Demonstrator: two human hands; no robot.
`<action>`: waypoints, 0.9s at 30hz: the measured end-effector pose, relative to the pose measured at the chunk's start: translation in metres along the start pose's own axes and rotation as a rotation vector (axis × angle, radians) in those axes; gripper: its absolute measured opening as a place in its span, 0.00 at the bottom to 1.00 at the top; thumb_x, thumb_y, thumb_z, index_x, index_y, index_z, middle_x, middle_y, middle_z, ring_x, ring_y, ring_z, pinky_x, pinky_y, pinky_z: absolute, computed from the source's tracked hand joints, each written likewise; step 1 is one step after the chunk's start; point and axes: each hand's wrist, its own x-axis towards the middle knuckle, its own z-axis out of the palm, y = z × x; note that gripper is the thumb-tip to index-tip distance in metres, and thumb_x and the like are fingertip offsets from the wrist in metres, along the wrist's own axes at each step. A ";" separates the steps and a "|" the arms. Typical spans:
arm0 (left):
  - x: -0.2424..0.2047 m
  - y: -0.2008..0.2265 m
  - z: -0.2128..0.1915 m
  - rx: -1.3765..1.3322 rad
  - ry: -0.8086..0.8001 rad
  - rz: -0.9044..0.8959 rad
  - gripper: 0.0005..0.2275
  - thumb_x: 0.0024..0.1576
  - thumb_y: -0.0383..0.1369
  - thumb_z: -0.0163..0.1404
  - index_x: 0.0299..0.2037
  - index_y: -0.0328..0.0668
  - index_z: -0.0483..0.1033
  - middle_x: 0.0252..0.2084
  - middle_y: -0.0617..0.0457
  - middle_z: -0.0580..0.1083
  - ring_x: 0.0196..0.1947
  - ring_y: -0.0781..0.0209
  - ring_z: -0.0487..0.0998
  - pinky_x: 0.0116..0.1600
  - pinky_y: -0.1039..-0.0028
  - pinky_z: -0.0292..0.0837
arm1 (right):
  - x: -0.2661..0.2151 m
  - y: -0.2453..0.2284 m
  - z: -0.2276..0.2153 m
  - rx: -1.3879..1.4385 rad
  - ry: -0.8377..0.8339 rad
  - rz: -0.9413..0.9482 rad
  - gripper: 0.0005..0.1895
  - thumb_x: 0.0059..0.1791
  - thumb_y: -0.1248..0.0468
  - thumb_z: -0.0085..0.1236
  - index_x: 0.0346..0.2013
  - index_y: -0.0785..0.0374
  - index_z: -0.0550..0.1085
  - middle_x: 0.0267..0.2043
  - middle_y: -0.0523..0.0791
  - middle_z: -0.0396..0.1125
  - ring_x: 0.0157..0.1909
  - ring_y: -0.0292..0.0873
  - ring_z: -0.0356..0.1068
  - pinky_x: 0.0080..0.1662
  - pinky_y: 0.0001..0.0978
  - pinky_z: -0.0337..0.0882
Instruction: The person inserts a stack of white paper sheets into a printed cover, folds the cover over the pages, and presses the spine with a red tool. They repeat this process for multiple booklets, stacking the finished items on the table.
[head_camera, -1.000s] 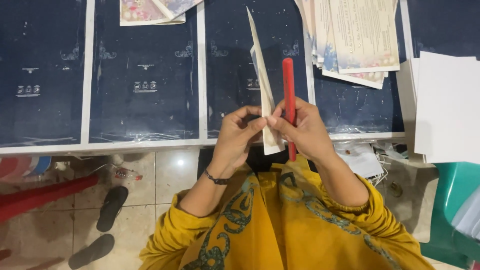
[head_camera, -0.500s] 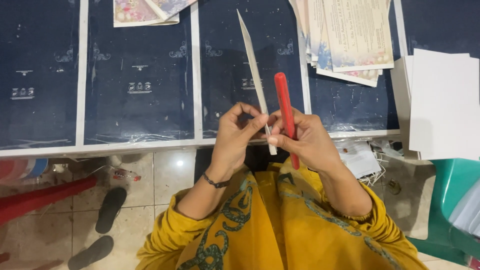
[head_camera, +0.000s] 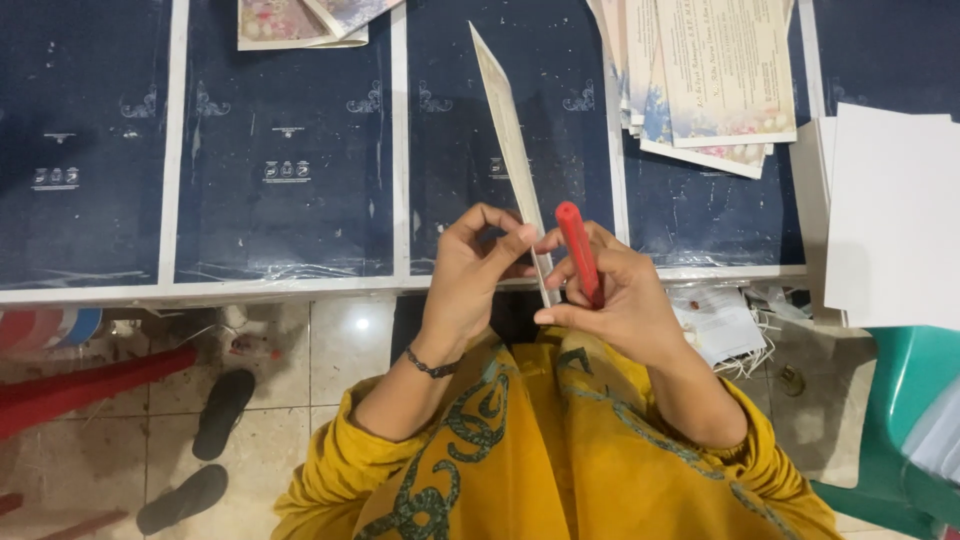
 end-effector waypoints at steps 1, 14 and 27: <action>0.000 0.002 0.001 0.000 -0.002 -0.002 0.11 0.56 0.30 0.64 0.37 0.31 0.74 0.40 0.46 0.73 0.34 0.56 0.83 0.32 0.68 0.87 | 0.001 -0.005 0.002 -0.001 0.003 0.001 0.18 0.35 0.74 0.79 0.36 0.74 0.79 0.52 0.56 0.67 0.24 0.32 0.65 0.29 0.25 0.70; 0.003 0.000 -0.003 -0.004 0.016 -0.023 0.09 0.57 0.30 0.62 0.38 0.31 0.77 0.43 0.46 0.76 0.34 0.57 0.84 0.33 0.68 0.88 | 0.008 -0.013 -0.001 0.011 0.007 -0.022 0.11 0.39 0.75 0.74 0.35 0.70 0.81 0.52 0.55 0.72 0.34 0.34 0.72 0.38 0.22 0.74; 0.002 0.004 0.003 0.014 0.022 -0.046 0.10 0.57 0.31 0.63 0.38 0.31 0.78 0.44 0.45 0.76 0.35 0.58 0.83 0.33 0.68 0.87 | 0.009 -0.012 -0.004 0.031 -0.011 0.011 0.12 0.40 0.76 0.73 0.37 0.70 0.83 0.51 0.55 0.71 0.29 0.30 0.65 0.34 0.23 0.72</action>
